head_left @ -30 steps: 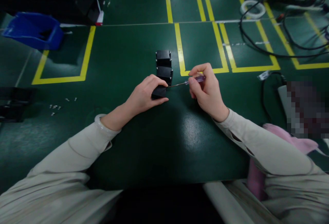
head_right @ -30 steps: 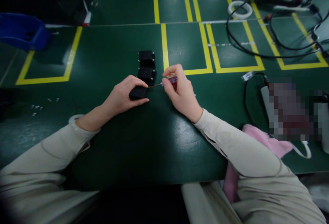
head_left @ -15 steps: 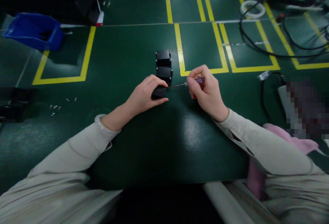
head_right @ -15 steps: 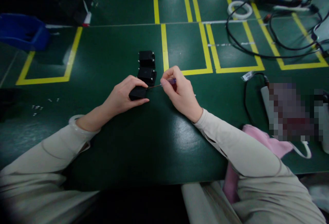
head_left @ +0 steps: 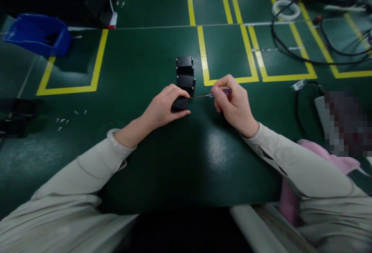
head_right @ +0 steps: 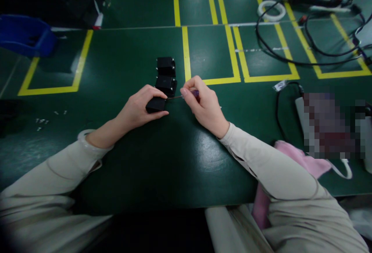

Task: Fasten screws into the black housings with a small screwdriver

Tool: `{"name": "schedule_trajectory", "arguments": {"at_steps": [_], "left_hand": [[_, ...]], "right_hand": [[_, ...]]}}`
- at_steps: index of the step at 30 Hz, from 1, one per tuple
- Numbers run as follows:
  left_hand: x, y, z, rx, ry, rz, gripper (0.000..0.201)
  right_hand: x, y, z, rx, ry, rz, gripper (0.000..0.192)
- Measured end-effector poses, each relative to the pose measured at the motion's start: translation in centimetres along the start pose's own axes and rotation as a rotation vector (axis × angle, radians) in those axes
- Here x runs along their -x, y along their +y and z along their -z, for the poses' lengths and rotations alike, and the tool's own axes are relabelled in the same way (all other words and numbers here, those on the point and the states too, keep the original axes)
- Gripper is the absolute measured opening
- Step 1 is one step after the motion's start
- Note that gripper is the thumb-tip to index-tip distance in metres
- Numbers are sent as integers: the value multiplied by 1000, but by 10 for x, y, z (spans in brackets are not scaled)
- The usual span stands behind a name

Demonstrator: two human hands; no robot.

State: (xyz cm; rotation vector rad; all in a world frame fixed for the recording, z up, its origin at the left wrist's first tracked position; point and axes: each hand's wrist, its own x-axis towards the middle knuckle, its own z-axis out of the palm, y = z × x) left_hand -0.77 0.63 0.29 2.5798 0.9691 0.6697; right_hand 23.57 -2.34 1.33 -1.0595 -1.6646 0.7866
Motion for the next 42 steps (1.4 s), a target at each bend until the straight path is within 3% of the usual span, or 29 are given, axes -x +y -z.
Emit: {"name": "schedule_trajectory", "arguments": {"at_steps": [5, 13, 21, 36, 42], "left_hand": [[0, 0, 0, 8, -8, 10, 34], [0, 1, 0, 15, -30, 43, 34], [0, 1, 0, 17, -25, 36, 33], [0, 0, 0, 15, -18, 31, 35], [0, -1, -1, 6, -5, 19, 34]], "right_hand": [[1, 3, -1, -18, 24, 0, 13], [0, 0, 0, 0, 2, -10, 22], [0, 1, -1, -37, 19, -25, 11], [0, -2, 0, -9, -3, -36, 19], [0, 0, 0, -46, -2, -26, 9]]}}
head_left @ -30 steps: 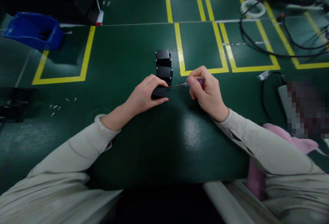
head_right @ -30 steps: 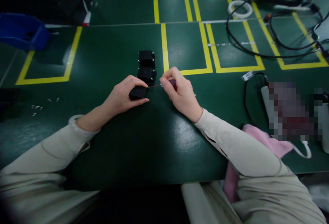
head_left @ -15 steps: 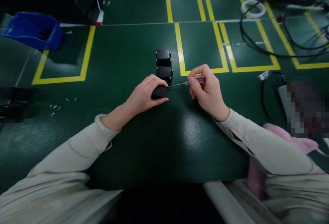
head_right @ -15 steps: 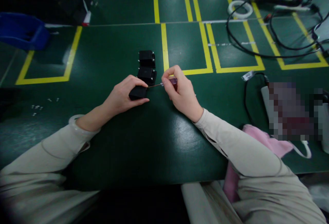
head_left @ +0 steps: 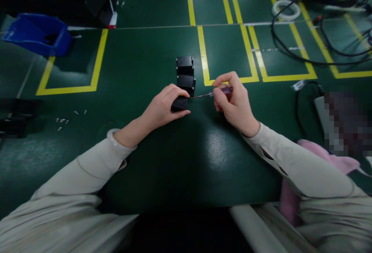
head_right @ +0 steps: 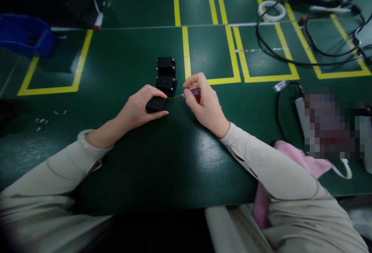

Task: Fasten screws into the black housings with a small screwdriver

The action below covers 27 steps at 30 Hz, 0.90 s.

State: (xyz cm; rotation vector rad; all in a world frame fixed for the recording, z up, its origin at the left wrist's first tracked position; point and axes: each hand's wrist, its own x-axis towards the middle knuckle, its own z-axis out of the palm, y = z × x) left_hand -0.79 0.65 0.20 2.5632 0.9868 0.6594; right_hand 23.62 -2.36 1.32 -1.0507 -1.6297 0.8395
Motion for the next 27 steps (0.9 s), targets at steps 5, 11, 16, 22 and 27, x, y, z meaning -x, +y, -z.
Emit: {"name": "schedule_trajectory", "arguments": {"at_steps": [5, 11, 16, 22, 27], "left_hand": [[0, 1, 0, 2, -17, 29, 35], [0, 1, 1, 1, -14, 27, 35], [0, 0, 1, 3, 5, -10, 35], [0, -1, 0, 7, 2, -9, 35], [0, 1, 1, 1, -9, 6, 34]], "right_hand": [[0, -2, 0, 22, -8, -13, 16], [0, -1, -1, 7, 12, -6, 13], [0, -2, -1, 0, 2, -20, 16], [0, -1, -1, 14, 6, -2, 11], [-1, 0, 0, 7, -4, -7, 12]]}}
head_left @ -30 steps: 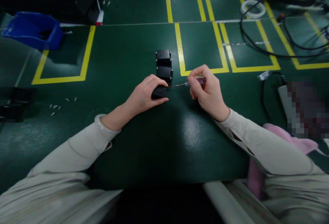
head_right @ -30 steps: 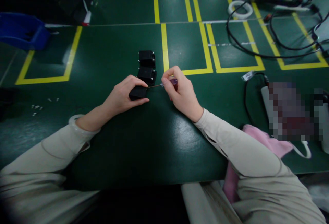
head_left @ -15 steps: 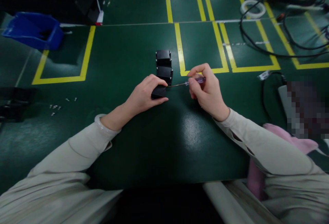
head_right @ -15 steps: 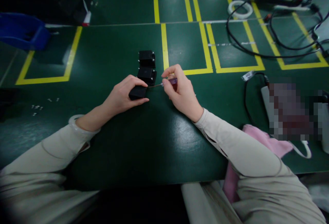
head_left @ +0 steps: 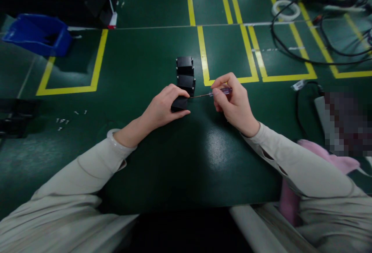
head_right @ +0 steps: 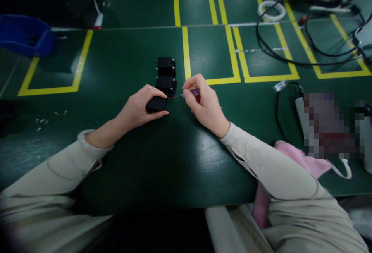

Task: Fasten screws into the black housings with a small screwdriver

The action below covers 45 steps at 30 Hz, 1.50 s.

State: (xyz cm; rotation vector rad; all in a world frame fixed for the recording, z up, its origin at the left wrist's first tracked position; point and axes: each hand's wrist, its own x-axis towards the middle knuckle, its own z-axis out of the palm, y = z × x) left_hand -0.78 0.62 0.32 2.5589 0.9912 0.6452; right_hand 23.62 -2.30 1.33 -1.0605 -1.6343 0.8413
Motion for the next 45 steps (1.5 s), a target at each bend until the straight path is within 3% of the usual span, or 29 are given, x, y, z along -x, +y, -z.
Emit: {"name": "schedule_trajectory", "arguments": {"at_steps": [5, 9, 16, 23, 28, 33, 40, 45], "left_hand": [[0, -1, 0, -2, 10, -11, 36], [0, -2, -1, -3, 21, -26, 36], [1, -2, -1, -3, 20, -18, 36], [0, -1, 0, 1, 10, -13, 36], [0, 0, 0, -1, 3, 0, 36], [0, -1, 0, -6, 8, -11, 36], [0, -1, -1, -4, 15, -13, 36], [0, -1, 0, -3, 3, -4, 35]], "right_hand": [[0, -2, 0, 20, -5, 5, 17], [1, -1, -1, -19, 17, 0, 8], [0, -2, 0, 13, -1, -12, 15], [0, -2, -1, -33, 9, -1, 6], [0, -3, 0, 5, 1, 3, 14], [1, -1, -1, -27, 15, -8, 6], [0, -2, 0, 0, 5, -15, 17], [0, -1, 0, -31, 18, -14, 5]]}}
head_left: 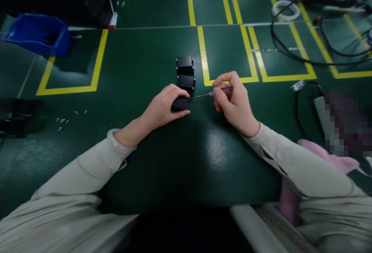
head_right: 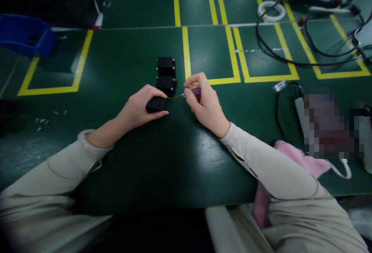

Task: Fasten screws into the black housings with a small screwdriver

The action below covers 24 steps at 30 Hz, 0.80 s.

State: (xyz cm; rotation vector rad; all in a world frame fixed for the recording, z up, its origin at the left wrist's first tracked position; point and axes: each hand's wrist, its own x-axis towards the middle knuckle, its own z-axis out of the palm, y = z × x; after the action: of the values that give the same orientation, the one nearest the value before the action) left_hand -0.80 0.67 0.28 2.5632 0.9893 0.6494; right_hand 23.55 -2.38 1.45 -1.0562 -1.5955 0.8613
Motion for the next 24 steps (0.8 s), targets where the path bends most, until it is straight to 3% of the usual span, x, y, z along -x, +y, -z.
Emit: {"name": "schedule_trajectory", "arguments": {"at_steps": [6, 10, 18, 24], "left_hand": [[0, 0, 0, -5, -1, 2, 35], [0, 0, 0, -3, 6, -5, 35], [0, 0, 0, 2, -15, 23, 36], [0, 1, 0, 7, -19, 32, 36]], "right_hand": [[0, -2, 0, 28, -21, -8, 14], [0, -1, 0, 16, 0, 8, 6], [-1, -4, 0, 41, -17, -18, 19], [-1, 0, 0, -12, 1, -21, 12]]}}
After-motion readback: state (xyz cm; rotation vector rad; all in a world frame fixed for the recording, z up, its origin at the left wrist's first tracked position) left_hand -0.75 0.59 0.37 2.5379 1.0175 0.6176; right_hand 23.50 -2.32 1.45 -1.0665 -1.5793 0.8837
